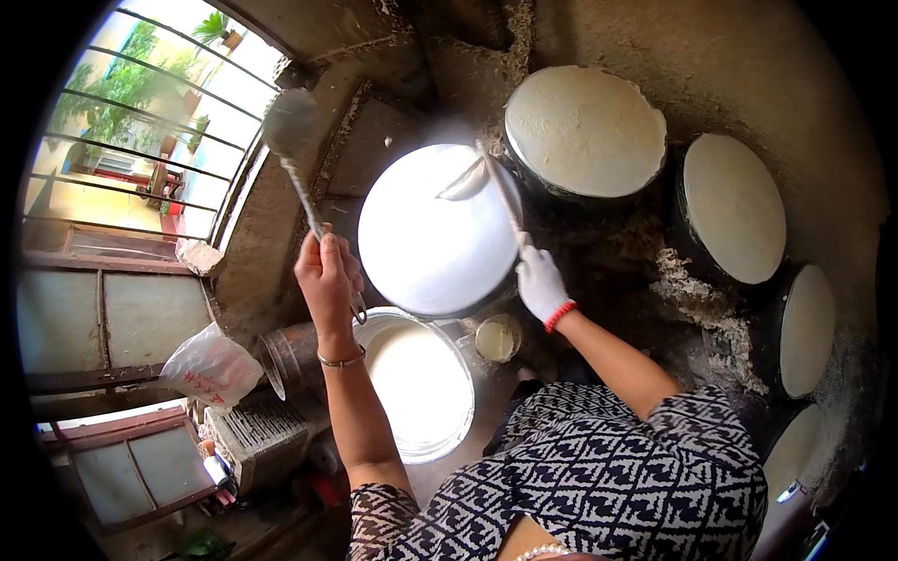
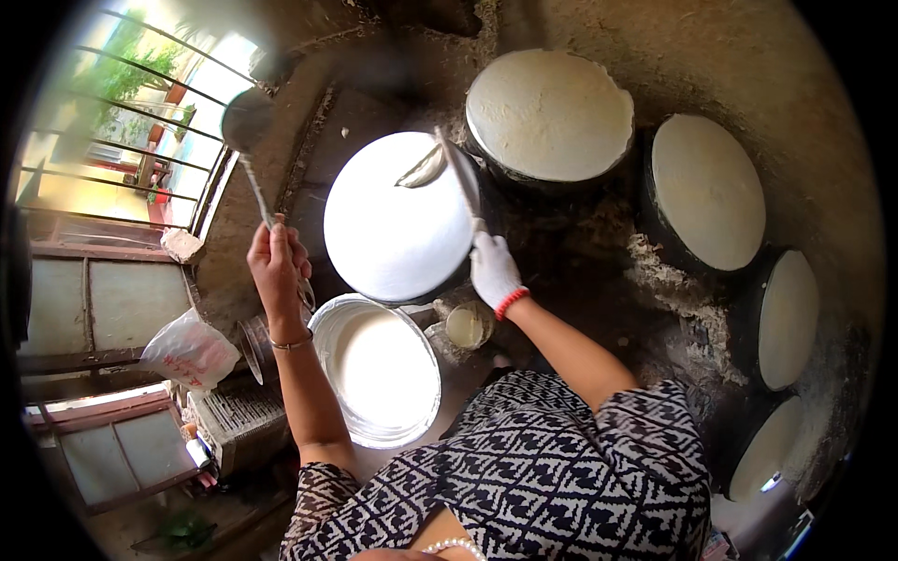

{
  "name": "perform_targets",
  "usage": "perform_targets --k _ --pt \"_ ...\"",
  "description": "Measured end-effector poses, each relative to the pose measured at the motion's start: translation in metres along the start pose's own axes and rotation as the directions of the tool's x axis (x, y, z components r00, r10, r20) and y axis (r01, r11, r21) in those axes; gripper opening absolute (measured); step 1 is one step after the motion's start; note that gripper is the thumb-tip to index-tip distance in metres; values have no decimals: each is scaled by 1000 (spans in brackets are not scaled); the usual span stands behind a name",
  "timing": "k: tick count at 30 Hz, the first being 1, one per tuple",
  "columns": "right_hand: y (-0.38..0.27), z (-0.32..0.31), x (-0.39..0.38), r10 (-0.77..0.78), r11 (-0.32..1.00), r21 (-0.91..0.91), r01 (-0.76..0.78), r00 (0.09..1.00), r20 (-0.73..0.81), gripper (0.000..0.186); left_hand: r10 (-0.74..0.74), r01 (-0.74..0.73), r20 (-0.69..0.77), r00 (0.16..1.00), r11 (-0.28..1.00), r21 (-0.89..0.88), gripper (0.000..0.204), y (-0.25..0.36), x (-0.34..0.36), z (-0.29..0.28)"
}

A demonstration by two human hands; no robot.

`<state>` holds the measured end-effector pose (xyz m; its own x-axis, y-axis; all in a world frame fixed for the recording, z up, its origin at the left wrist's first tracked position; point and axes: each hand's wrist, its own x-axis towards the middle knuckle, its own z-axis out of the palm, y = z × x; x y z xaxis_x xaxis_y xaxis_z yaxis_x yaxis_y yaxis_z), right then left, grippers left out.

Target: The person pours liquid batter onto circular hot plates using a ladle and spreads the batter into thin layers with a wooden stick.

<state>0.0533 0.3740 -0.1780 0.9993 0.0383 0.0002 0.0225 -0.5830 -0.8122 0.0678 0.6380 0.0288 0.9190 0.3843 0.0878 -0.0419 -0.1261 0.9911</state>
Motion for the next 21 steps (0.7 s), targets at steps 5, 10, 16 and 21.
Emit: perform_targets --k 5,10,16,21 --pt "-23 41 31 -105 993 42 108 992 -75 16 -317 335 193 928 940 -67 32 -31 -31 -40" --pt "-27 46 4 -6 999 -34 3 996 -87 18 -446 481 284 848 875 -63 32 -51 -55 -75" --pt "-45 82 34 -109 994 -33 107 993 -35 15 -513 565 275 813 810 -158 24 -66 -77 -95" --pt "-41 64 21 -34 997 -66 29 995 -90 16 -512 543 189 838 818 -190 24 -64 -117 -143"
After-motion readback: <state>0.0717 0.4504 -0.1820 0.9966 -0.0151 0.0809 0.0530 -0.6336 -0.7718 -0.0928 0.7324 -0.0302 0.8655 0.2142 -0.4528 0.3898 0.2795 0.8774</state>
